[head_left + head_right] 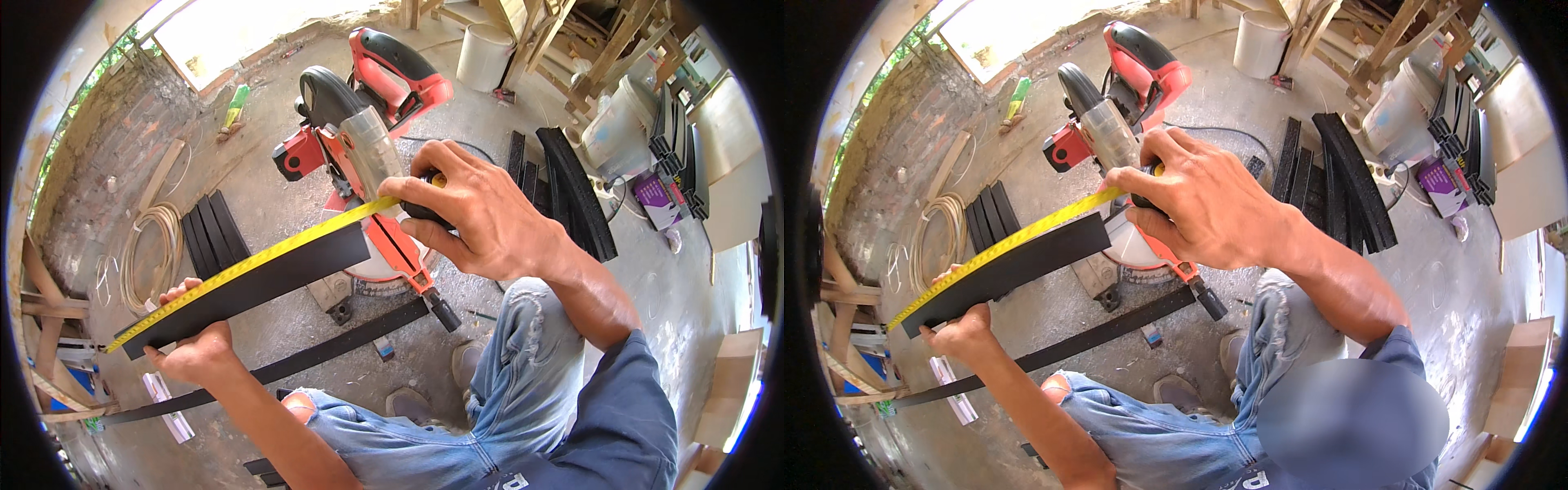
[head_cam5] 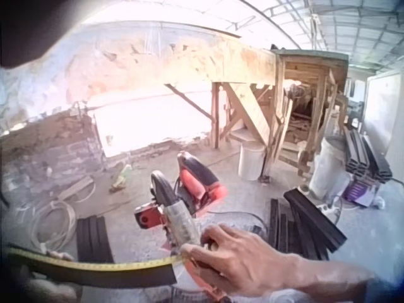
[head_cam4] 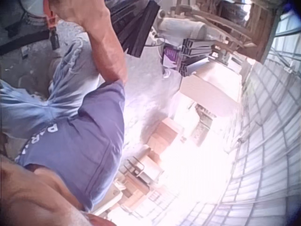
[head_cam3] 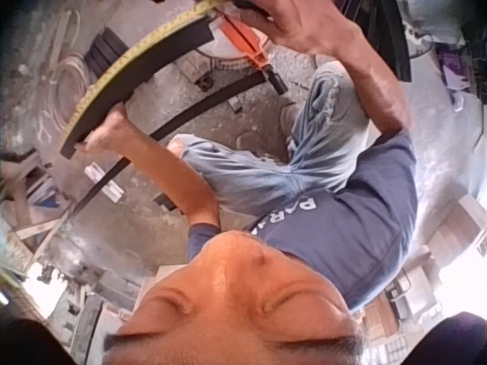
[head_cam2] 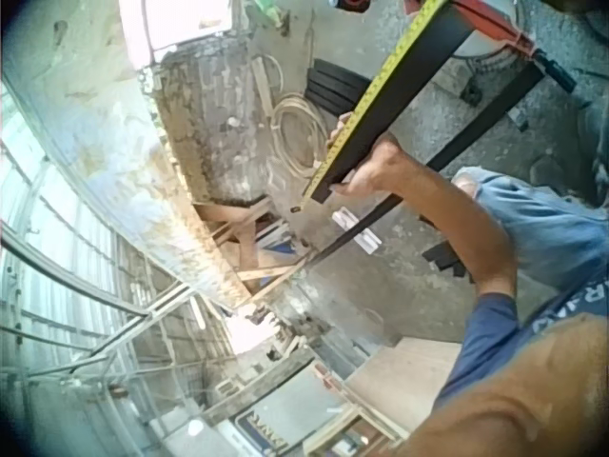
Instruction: The person measures a black wooden board with a tape measure and cuts it using a miter saw.
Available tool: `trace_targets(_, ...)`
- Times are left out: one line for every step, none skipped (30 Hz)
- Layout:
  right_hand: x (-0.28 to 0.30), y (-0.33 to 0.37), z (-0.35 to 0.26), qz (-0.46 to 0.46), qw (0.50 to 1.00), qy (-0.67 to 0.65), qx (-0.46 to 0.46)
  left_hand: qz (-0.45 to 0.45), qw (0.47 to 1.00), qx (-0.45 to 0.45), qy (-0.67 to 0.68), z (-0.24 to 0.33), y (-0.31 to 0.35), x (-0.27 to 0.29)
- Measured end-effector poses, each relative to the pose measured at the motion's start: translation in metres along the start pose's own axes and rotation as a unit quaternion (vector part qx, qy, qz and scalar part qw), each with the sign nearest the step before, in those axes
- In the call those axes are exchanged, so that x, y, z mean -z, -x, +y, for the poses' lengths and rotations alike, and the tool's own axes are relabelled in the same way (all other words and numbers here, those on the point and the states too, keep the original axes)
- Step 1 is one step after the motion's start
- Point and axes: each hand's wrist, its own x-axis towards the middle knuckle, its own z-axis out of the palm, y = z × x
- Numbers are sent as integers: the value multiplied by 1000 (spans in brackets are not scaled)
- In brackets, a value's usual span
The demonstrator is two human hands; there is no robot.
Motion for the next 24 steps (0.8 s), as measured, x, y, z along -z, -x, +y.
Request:
trace_targets(-1,1,1,7,1000,-13,1,37,998,-26,-33,-7,10,-8)
trace_targets(0,5,4,-3,999,-36,-9,34,998,-29,-39,-7,5,-2)
trace_targets(-3,14,8,0,999,-42,-12,15,998,-19,-63,-8,-8,10)
trace_targets(-7,25,15,-7,996,-79,-44,-4,996,-9,-85,-10,-19,22)
trace_targets(-10,37,20,-14,991,-114,-72,-7,996,-13,-87,-10,-25,31)
trace_targets(-17,53,26,-3,986,-130,-105,-7,996,14,-90,-11,-32,42)
trace_targets(-26,73,31,-2,981,-145,-131,-7,995,40,-94,-14,-38,51)
trace_targets(-35,97,37,-3,975,-156,-159,9,994,40,-97,-23,-42,59)
trace_targets(-46,125,40,-3,965,-166,-202,10,995,52,-82,-32,-47,75)
trace_targets(-54,155,41,-6,955,-167,-246,45,994,46,-93,-47,-50,87)
trace_targets(-72,188,41,-1,947,-155,-281,77,991,33,-105,-59,-54,100)
trace_targets(-87,219,38,-11,932,-145,-333,112,985,-6,-133,-69,-61,114)
trace_targets(-101,249,33,-1,925,-134,-356,146,975,-43,-163,-79,-66,129)
trace_targets(-110,279,25,-16,912,-115,-394,187,969,-13,-159,-89,-66,138)
trace_targets(-118,299,15,-38,901,-81,-425,155,972,-29,-173,-95,-84,167)
trace_targets(-125,318,6,-80,891,-46,-445,176,967,0,-183,-104,-84,178)
trace_targets(-132,336,2,-77,888,-47,-451,196,961,29,-193,-114,-85,188)
trace_targets(-135,345,-3,-111,883,-27,-455,192,960,30,-199,-125,-91,199)
trace_targets(-137,351,-7,-145,878,-7,-457,199,960,23,-195,-135,-96,206)
trace_targets(-143,356,-8,-153,869,-24,-470,201,960,19,-194,-140,-101,212)
trace_targets(-142,354,-8,-150,867,-22,-475,203,960,19,-193,-149,-105,218)
trace_targets(-140,344,-6,-154,887,0,-436,211,959,20,-190,-156,-106,218)
trace_targets(-137,333,-3,-159,905,23,-395,214,958,27,-187,-160,-108,219)
trace_targets(-139,319,1,-109,918,26,-380,216,958,34,-185,-163,-111,221)
